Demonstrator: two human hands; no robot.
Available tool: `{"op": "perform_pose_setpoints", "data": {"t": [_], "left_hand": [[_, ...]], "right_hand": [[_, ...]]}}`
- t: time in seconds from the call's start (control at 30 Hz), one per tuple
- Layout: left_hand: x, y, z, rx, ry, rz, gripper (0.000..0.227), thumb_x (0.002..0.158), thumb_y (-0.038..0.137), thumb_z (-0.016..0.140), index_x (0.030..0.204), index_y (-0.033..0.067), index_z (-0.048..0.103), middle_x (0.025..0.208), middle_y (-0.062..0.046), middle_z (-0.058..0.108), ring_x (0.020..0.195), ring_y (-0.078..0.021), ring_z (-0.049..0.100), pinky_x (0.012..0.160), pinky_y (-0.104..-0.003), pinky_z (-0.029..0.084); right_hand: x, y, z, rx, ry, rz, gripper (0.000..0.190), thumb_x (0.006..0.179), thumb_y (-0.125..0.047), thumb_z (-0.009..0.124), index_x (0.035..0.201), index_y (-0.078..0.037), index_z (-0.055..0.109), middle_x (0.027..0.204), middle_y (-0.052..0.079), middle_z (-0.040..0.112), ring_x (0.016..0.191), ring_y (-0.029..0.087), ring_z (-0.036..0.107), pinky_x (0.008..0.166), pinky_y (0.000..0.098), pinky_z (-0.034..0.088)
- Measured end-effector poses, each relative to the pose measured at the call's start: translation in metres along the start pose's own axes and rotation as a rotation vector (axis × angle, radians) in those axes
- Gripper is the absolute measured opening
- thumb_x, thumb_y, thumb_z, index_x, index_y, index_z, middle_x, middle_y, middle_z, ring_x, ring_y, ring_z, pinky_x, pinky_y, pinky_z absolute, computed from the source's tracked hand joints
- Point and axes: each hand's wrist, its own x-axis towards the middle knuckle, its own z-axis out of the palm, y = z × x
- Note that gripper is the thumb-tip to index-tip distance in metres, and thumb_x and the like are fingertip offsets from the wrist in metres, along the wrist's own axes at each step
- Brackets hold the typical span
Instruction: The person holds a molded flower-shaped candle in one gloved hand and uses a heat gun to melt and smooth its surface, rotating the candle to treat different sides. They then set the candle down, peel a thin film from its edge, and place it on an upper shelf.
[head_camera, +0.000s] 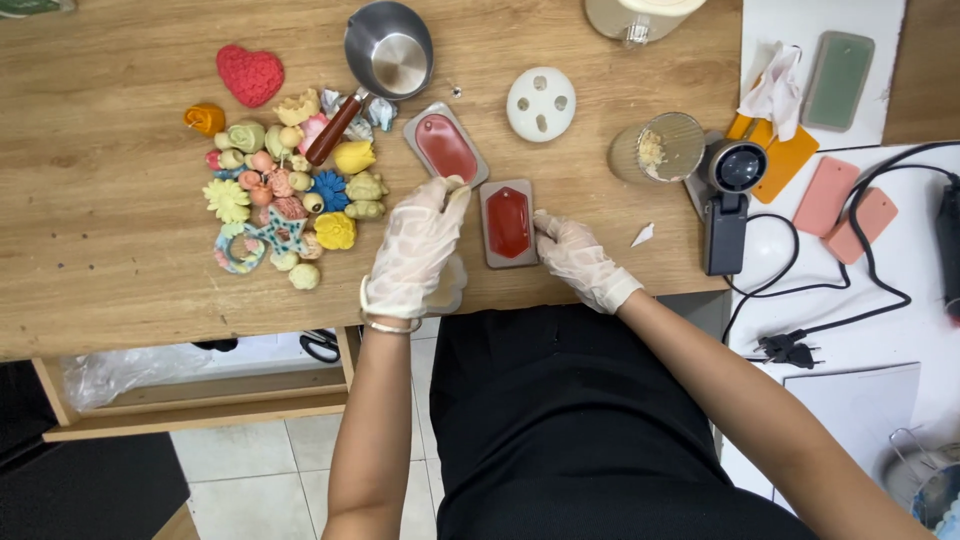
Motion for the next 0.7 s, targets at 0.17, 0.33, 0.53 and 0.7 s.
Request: {"op": "perform_pose_setpoints", "data": {"t": [0.17, 0.33, 0.53, 0.7], "left_hand": [[-0.051, -0.059, -0.018, 0.415, 0.039, 0.381, 0.03, 0.107, 0.019, 0.055, 0.135, 0.0129, 0.063, 0.128, -0.016, 0.067, 0.102, -0.0313, 0.07, 0.087, -0.04, 0.057], [-0.072, -0.041, 0.004, 0.143, 0.01, -0.241, 0.099, 0.076, 0.049, 0.083, 0.152, 0.0057, 0.036, 0.116, -0.026, 0.055, 0.1, -0.0391, 0.062, 0.085, -0.047, 0.053], [-0.065, -0.073, 0.044, 0.23, 0.072, -0.174, 0.115, 0.062, 0.047, 0.092, 0.149, -0.0041, 0.035, 0.111, -0.028, 0.053, 0.102, -0.0431, 0.057, 0.087, -0.049, 0.051], [-0.064, -0.055, 0.033, 0.138, 0.094, -0.175, 0.092, 0.065, 0.031, 0.089, 0.14, -0.0016, 0.046, 0.114, -0.027, 0.055, 0.106, -0.0409, 0.058, 0.092, -0.046, 0.051]], "right_hand": [[-0.036, -0.077, -0.027, -0.138, 0.003, 0.275, 0.046, 0.098, -0.018, 0.052, 0.143, -0.012, 0.059, 0.103, 0.014, 0.076, 0.083, 0.021, 0.067, 0.077, 0.032, 0.054], [-0.051, -0.034, -0.041, -0.085, 0.071, 0.108, 0.037, 0.099, -0.018, 0.057, 0.133, -0.007, 0.065, 0.098, 0.011, 0.073, 0.08, 0.015, 0.065, 0.073, 0.0278, 0.053], [-0.082, -0.048, -0.036, -0.332, 0.209, -0.188, 0.03, 0.097, -0.015, 0.063, 0.126, -0.005, 0.068, 0.111, 0.017, 0.073, 0.101, 0.03, 0.071, 0.088, 0.0355, 0.055], [-0.095, -0.079, -0.038, -0.389, 0.145, -0.136, 0.031, 0.095, -0.016, 0.066, 0.125, -0.008, 0.068, 0.112, 0.017, 0.074, 0.103, 0.031, 0.071, 0.088, 0.0359, 0.055]]}}
